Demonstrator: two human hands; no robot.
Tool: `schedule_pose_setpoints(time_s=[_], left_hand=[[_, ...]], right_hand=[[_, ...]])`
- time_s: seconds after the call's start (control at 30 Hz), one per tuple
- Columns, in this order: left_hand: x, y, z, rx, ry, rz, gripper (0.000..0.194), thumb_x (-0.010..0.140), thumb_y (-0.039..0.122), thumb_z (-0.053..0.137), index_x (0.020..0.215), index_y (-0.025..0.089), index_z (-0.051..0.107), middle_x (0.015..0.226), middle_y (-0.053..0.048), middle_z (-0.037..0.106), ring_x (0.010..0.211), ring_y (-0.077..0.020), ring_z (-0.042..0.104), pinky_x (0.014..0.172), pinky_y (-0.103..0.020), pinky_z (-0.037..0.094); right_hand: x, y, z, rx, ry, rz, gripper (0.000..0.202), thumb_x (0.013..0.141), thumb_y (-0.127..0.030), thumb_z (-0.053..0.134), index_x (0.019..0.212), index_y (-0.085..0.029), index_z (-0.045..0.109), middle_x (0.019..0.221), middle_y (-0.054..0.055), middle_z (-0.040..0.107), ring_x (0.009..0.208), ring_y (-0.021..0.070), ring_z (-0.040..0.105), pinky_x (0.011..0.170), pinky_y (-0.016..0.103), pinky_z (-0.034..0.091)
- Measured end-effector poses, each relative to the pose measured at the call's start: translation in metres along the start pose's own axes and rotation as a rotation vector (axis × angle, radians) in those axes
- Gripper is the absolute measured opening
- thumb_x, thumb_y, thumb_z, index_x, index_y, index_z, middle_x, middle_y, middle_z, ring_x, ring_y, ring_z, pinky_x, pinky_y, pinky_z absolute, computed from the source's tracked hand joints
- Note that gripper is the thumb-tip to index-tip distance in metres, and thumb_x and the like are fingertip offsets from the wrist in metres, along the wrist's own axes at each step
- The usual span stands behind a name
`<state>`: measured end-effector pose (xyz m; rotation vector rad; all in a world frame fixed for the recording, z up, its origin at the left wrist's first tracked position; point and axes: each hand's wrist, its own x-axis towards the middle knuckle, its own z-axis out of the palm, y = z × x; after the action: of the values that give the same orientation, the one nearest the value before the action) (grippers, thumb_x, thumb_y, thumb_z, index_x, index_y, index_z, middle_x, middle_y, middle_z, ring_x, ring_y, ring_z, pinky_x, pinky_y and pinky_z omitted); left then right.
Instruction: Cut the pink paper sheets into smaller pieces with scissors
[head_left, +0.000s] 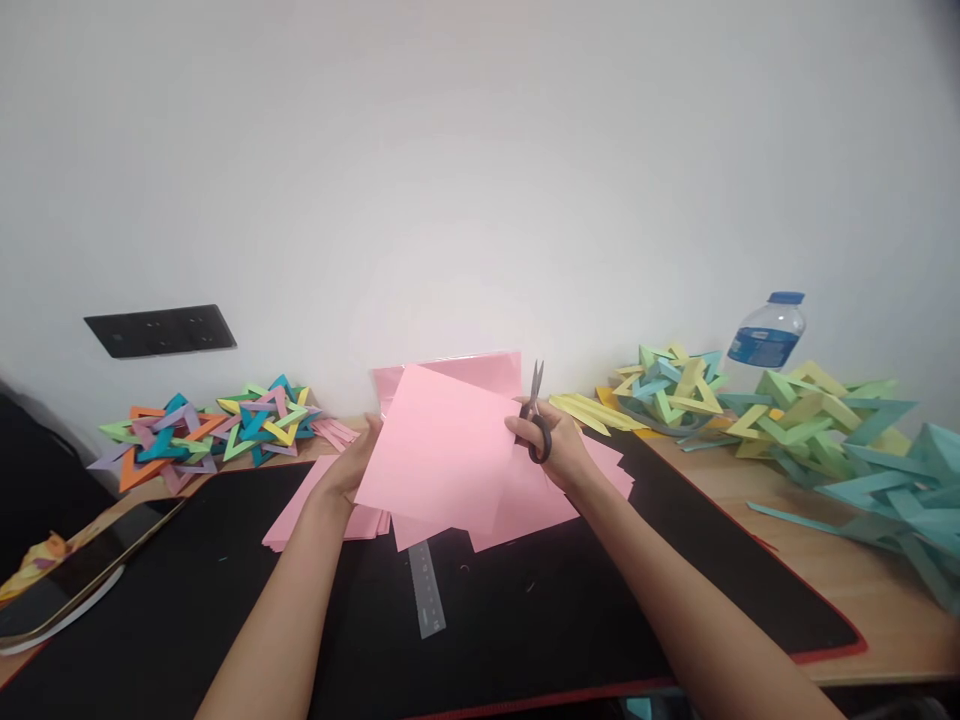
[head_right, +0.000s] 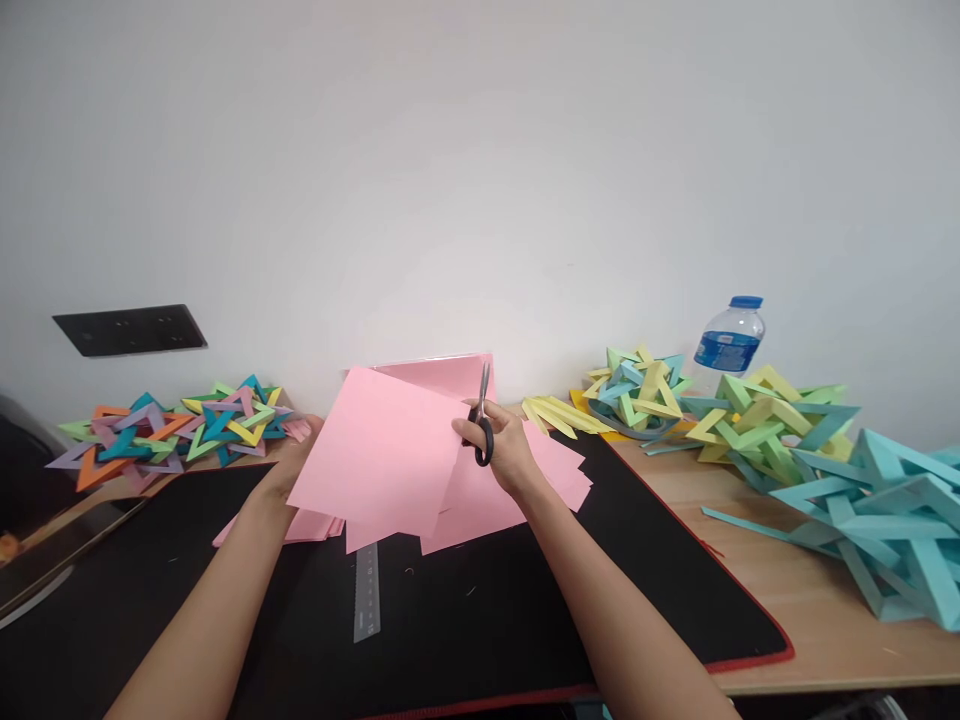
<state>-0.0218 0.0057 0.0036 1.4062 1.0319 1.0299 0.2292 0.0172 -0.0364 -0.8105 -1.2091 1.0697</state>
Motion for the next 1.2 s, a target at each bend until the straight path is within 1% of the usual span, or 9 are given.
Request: schedule_pose_setpoints(time_s=[0.07, 0.1, 0.17, 0.27, 0.4, 0.53, 0.73, 0.93, 1.2], left_hand=[[0.0, 0.002, -0.001, -0.067, -0.029, 0.008, 0.082, 0.063, 0.085, 0.029, 0.079, 0.013, 0.065, 0.066, -0.01, 0.066, 0.066, -0.0242, 0.063, 0.044, -0.027, 0.041], [0.001, 0.002, -0.002, -0.1, -0.056, 0.017, 0.081, 0.062, 0.085, 0.032, 0.077, 0.013, 0.065, 0.067, -0.01, 0.066, 0.067, -0.0236, 0.063, 0.045, -0.027, 0.042], [0.003, 0.001, -0.002, -0.06, -0.078, 0.053, 0.069, 0.059, 0.079, 0.05, 0.074, 0.013, 0.064, 0.068, -0.008, 0.066, 0.066, -0.0215, 0.062, 0.05, -0.027, 0.045], [0.006, -0.006, 0.003, 0.102, 0.004, 0.059, 0.045, 0.058, 0.054, 0.074, 0.071, 0.012, 0.064, 0.065, -0.005, 0.066, 0.062, -0.0195, 0.061, 0.052, -0.028, 0.046], [0.01, -0.012, 0.009, 0.117, 0.095, 0.073, 0.036, 0.063, 0.045, 0.074, 0.074, 0.012, 0.067, 0.066, -0.005, 0.067, 0.064, -0.021, 0.063, 0.052, -0.029, 0.047], [0.011, -0.011, 0.009, -0.065, 0.11, 0.108, 0.028, 0.063, 0.035, 0.076, 0.075, 0.011, 0.069, 0.07, -0.006, 0.07, 0.065, -0.0192, 0.064, 0.056, -0.028, 0.05], [0.012, -0.009, 0.005, -0.277, 0.119, 0.117, 0.026, 0.065, 0.028, 0.077, 0.083, 0.01, 0.071, 0.078, -0.009, 0.073, 0.069, -0.0179, 0.066, 0.065, -0.027, 0.053], [0.011, -0.006, 0.007, -0.341, 0.191, 0.143, 0.028, 0.061, 0.029, 0.079, 0.081, 0.01, 0.071, 0.076, -0.009, 0.074, 0.062, -0.0178, 0.067, 0.058, -0.027, 0.054], [0.012, -0.003, 0.01, -0.356, 0.273, 0.268, 0.029, 0.06, 0.027, 0.08, 0.084, 0.012, 0.072, 0.08, -0.007, 0.074, 0.067, -0.0162, 0.066, 0.06, -0.025, 0.055]], right_hand=[[0.0, -0.001, 0.001, -0.053, 0.029, -0.013, 0.04, 0.06, -0.042, 0.072, 0.09, -0.018, 0.06, 0.064, -0.003, 0.045, 0.06, 0.0118, 0.045, 0.058, 0.027, 0.039], [-0.001, -0.001, 0.001, -0.071, 0.032, -0.016, 0.039, 0.06, -0.042, 0.072, 0.088, -0.018, 0.06, 0.066, -0.002, 0.046, 0.061, 0.0121, 0.046, 0.059, 0.027, 0.039], [-0.002, -0.002, 0.002, -0.075, 0.04, -0.02, 0.038, 0.059, -0.042, 0.073, 0.085, -0.018, 0.059, 0.066, -0.002, 0.048, 0.061, 0.012, 0.046, 0.059, 0.028, 0.04], [-0.002, -0.002, 0.004, -0.053, 0.074, -0.016, 0.041, 0.057, -0.042, 0.074, 0.085, -0.018, 0.058, 0.065, -0.002, 0.048, 0.06, 0.0116, 0.046, 0.057, 0.027, 0.039], [0.0, 0.0, 0.003, -0.026, 0.076, -0.009, 0.048, 0.052, -0.043, 0.077, 0.088, -0.018, 0.059, 0.067, -0.002, 0.051, 0.059, 0.0119, 0.048, 0.054, 0.026, 0.038], [0.0, 0.0, 0.003, 0.005, 0.029, -0.007, 0.046, 0.049, -0.038, 0.08, 0.085, -0.018, 0.061, 0.067, -0.002, 0.055, 0.062, 0.0129, 0.052, 0.057, 0.027, 0.04], [-0.003, -0.002, 0.004, 0.01, -0.023, 0.003, 0.038, 0.057, -0.034, 0.077, 0.088, -0.017, 0.063, 0.067, -0.002, 0.056, 0.065, 0.0142, 0.058, 0.07, 0.032, 0.045], [-0.003, -0.001, 0.007, 0.043, -0.006, 0.016, 0.037, 0.061, -0.035, 0.073, 0.091, -0.016, 0.061, 0.065, -0.002, 0.053, 0.064, 0.0137, 0.056, 0.069, 0.032, 0.047], [-0.009, 0.012, 0.02, -0.011, -0.251, 0.004, 0.021, 0.061, -0.025, 0.068, 0.078, -0.017, 0.059, 0.062, -0.002, 0.055, 0.06, 0.0134, 0.052, 0.056, 0.025, 0.04]])
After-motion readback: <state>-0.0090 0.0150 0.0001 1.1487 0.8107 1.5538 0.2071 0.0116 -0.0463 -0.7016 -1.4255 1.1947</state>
